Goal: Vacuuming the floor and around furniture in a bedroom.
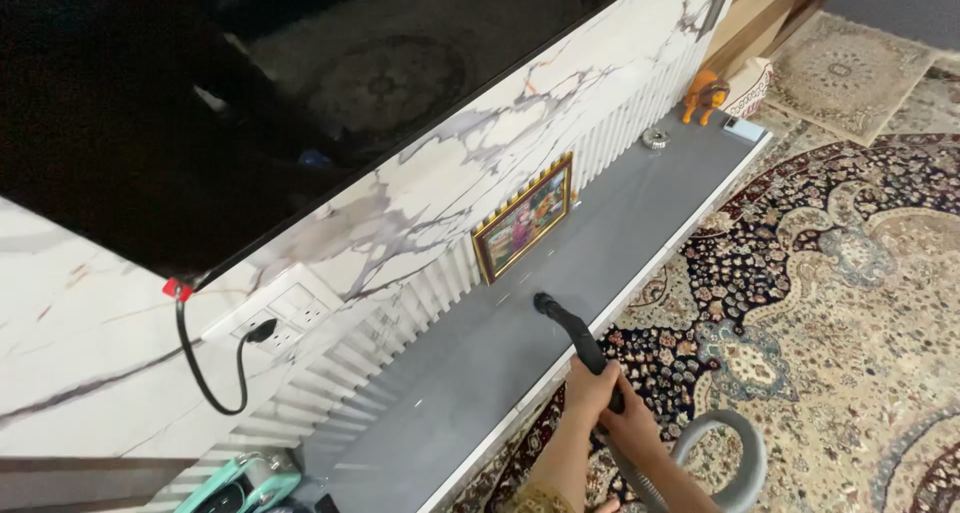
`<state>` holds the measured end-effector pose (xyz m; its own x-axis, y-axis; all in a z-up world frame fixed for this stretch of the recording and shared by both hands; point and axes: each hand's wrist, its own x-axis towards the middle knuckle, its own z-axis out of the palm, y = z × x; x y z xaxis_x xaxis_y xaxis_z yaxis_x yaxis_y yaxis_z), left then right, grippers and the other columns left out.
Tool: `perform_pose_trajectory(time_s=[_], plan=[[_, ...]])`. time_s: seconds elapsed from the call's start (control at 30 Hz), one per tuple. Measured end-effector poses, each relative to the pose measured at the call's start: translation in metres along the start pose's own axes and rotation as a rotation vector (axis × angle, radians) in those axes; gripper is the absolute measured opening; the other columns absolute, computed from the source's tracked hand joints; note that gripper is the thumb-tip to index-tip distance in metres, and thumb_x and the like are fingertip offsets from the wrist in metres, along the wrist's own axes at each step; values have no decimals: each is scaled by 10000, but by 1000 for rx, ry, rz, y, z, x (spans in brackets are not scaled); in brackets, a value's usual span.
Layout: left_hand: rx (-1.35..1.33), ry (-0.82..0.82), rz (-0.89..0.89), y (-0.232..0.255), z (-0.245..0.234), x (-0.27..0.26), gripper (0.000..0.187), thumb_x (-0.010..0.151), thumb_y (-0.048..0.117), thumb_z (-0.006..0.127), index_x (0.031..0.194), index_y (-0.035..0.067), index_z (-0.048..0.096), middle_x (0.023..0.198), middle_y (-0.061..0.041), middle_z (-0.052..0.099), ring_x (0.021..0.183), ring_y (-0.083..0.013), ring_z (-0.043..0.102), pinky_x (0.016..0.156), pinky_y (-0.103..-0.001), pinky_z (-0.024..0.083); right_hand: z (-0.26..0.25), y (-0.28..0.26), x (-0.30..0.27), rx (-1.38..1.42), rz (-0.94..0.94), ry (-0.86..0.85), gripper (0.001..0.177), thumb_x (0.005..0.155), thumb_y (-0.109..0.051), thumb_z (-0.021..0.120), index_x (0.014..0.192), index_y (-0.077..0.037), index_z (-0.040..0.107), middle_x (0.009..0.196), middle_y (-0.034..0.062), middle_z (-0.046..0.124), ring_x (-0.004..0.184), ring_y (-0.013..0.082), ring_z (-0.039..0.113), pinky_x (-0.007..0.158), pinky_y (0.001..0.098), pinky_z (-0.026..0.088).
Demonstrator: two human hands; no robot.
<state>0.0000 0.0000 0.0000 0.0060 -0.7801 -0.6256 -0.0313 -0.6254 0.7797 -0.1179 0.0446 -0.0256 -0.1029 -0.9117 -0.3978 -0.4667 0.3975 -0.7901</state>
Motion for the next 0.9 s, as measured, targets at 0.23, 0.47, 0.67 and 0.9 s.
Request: perform_pose_trajectory(time_s=[0.23, 0.47, 0.67, 0.9], plan=[[-187, 137, -35, -28, -37, -20, 750, 937, 458, 666, 1513, 132, 313, 1315, -170, 618, 1182, -369, 647, 970, -502, 539, 27, -16, -5, -140, -297, -114, 798, 763, -291, 803, 1484, -176, 482, 1004, 142, 780, 851, 263, 733, 746, 382, 580], [-310, 288, 43, -57, -48, -6, 797, 910, 477, 687, 1493, 78, 319, 1308, -198, 635, 1159, -370, 665, 978, -482, 536, 37, -31, -11, -413, -393, -284, 883, 740, -348, 820, 1520, -228, 424, 1043, 154, 759, 889, 271, 739, 788, 393, 559], [-211, -41, 176, -45, -26, 49, 751, 854, 455, 773, 1391, 20, 479, 1280, -186, 633, 1152, -357, 636, 929, -488, 521, 37, -55, -42, -361, -129, 114, 747, 811, -409, 778, 1477, -198, 513, 1006, 165, 772, 876, 323, 756, 777, 446, 579], [-221, -48, 75, -13, 31, 65, 777, 845, 485, 757, 1401, 43, 442, 1289, -193, 619, 1162, -352, 654, 955, -483, 540, -26, -62, -13, -360, -159, 113, 825, 744, -370, 794, 1499, -271, 477, 996, 155, 765, 876, 334, 755, 769, 438, 585]])
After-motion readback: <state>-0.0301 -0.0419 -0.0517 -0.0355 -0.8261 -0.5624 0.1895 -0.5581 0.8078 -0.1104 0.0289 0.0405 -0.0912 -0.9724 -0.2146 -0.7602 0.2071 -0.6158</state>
